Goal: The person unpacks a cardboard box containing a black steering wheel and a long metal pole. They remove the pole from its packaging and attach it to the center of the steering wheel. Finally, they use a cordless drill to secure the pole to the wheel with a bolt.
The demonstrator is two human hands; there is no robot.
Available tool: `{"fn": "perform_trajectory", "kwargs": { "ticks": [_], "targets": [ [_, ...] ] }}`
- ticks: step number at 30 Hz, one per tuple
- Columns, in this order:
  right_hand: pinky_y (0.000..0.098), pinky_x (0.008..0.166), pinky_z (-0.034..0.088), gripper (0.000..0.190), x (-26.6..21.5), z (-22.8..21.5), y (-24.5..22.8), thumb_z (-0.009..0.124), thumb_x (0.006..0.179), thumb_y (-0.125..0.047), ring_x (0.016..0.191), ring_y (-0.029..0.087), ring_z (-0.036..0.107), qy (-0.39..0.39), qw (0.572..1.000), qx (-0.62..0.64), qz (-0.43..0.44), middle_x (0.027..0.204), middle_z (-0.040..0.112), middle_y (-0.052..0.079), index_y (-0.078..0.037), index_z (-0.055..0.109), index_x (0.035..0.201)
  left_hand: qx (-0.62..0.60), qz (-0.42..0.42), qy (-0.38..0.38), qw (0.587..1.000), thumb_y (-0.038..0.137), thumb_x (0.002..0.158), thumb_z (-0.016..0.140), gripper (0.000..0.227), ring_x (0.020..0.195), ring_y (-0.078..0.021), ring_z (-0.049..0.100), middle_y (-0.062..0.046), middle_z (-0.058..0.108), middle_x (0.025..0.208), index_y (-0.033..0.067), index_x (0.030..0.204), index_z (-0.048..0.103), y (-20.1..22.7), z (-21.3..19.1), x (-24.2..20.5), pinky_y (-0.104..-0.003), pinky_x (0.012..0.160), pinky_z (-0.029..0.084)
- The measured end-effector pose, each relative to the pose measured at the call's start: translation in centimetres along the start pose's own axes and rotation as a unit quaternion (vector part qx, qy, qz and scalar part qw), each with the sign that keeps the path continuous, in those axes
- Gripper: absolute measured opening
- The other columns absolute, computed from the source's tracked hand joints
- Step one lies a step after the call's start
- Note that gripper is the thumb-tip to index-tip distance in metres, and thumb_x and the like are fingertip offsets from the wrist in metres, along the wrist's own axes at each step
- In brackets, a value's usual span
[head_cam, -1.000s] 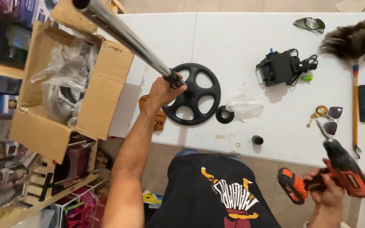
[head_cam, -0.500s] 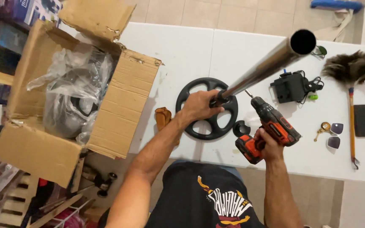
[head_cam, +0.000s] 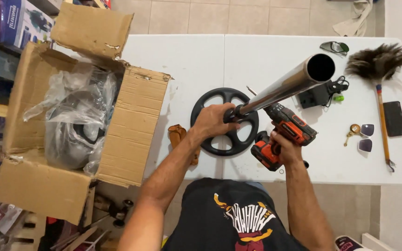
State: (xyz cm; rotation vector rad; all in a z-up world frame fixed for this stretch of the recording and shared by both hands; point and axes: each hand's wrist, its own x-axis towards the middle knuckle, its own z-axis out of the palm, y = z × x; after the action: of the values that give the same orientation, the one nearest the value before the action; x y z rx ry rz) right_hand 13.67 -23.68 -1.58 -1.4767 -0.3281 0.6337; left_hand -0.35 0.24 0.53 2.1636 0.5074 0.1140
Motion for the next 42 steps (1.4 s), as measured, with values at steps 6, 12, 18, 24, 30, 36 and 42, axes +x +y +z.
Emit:
{"fn": "perform_trajectory", "kwargs": {
  "ticks": [6,12,18,24,30,36,42],
  "targets": [
    [0.0303,0.052,0.051,0.014,0.3,-2.8,2.3,0.078,0.083,-0.011,0.048,0.019,0.063,-0.027,0.999,-0.023,0.030,0.057,0.063,0.012,-0.006,0.067,0.076,-0.151,-0.132,0.067,0.977,0.043,0.073,0.084,0.039,0.065,-0.0201,0.069,-0.009,0.066,0.072,0.0224,0.104,0.072,-6.7,4.9,-4.4,-0.031,0.062,0.060],
    [0.0353,0.060,0.056,0.018,0.6,-5.8,4.3,0.085,0.080,-0.009,0.056,0.023,0.067,-0.022,0.998,-0.014,0.051,0.064,0.066,0.014,-0.005,0.068,0.079,-0.560,-0.372,0.102,0.733,-0.004,0.082,0.049,0.029,0.075,-0.0213,0.074,-0.012,0.068,0.085,0.0082,0.105,0.063,-15.7,21.2,-7.4,-0.031,0.061,0.064],
    [0.0347,0.063,0.054,0.020,3.0,-6.9,6.7,0.085,0.083,-0.015,0.057,0.021,0.067,-0.060,0.993,-0.085,0.059,0.062,0.066,0.013,-0.005,0.070,0.075,-0.526,-0.336,-0.016,0.781,-0.009,0.096,0.044,0.031,0.096,-0.0305,0.076,-0.031,0.068,0.112,-0.0099,0.125,0.056,-12.0,27.3,-5.6,-0.034,0.080,0.066],
    [0.0332,0.067,0.054,0.019,1.2,-7.9,5.0,0.084,0.083,-0.017,0.059,0.020,0.067,-0.045,0.987,-0.126,0.088,0.062,0.067,0.012,-0.007,0.072,0.075,-0.416,-0.375,-0.028,0.828,-0.004,0.093,0.061,0.019,0.066,-0.0289,0.077,-0.030,0.073,0.085,-0.0087,0.111,0.065,-14.4,33.0,-3.0,-0.029,0.054,0.067],
    [0.0331,0.066,0.054,0.020,-2.7,-12.3,5.5,0.087,0.079,-0.017,0.057,0.021,0.067,-0.006,0.978,-0.178,0.113,0.060,0.068,0.012,-0.007,0.072,0.072,-0.008,-0.290,-0.108,0.951,0.023,0.085,0.072,0.012,0.095,-0.0260,0.077,-0.002,0.078,0.090,0.0312,0.093,0.075,-15.3,35.6,-2.0,-0.041,0.079,0.062],
    [0.0336,0.065,0.054,0.021,-5.1,-15.2,7.5,0.088,0.078,-0.018,0.056,0.023,0.067,0.031,0.977,-0.134,0.162,0.060,0.068,0.014,-0.006,0.072,0.072,0.214,-0.021,-0.092,0.972,0.007,0.094,0.043,0.024,0.068,-0.0321,0.076,-0.015,0.073,0.074,0.0084,0.082,0.064,-13.0,35.7,-2.2,-0.044,0.059,0.062],
    [0.0359,0.062,0.054,0.025,-5.9,-16.1,8.5,0.089,0.077,-0.019,0.054,0.026,0.068,0.051,0.976,-0.111,0.183,0.058,0.066,0.015,-0.005,0.069,0.071,0.244,0.048,-0.039,0.968,0.011,0.095,0.046,0.024,0.063,-0.0321,0.074,-0.011,0.069,0.069,0.0096,0.081,0.066,-11.3,33.8,-1.8,-0.046,0.055,0.060]
  ]
}}
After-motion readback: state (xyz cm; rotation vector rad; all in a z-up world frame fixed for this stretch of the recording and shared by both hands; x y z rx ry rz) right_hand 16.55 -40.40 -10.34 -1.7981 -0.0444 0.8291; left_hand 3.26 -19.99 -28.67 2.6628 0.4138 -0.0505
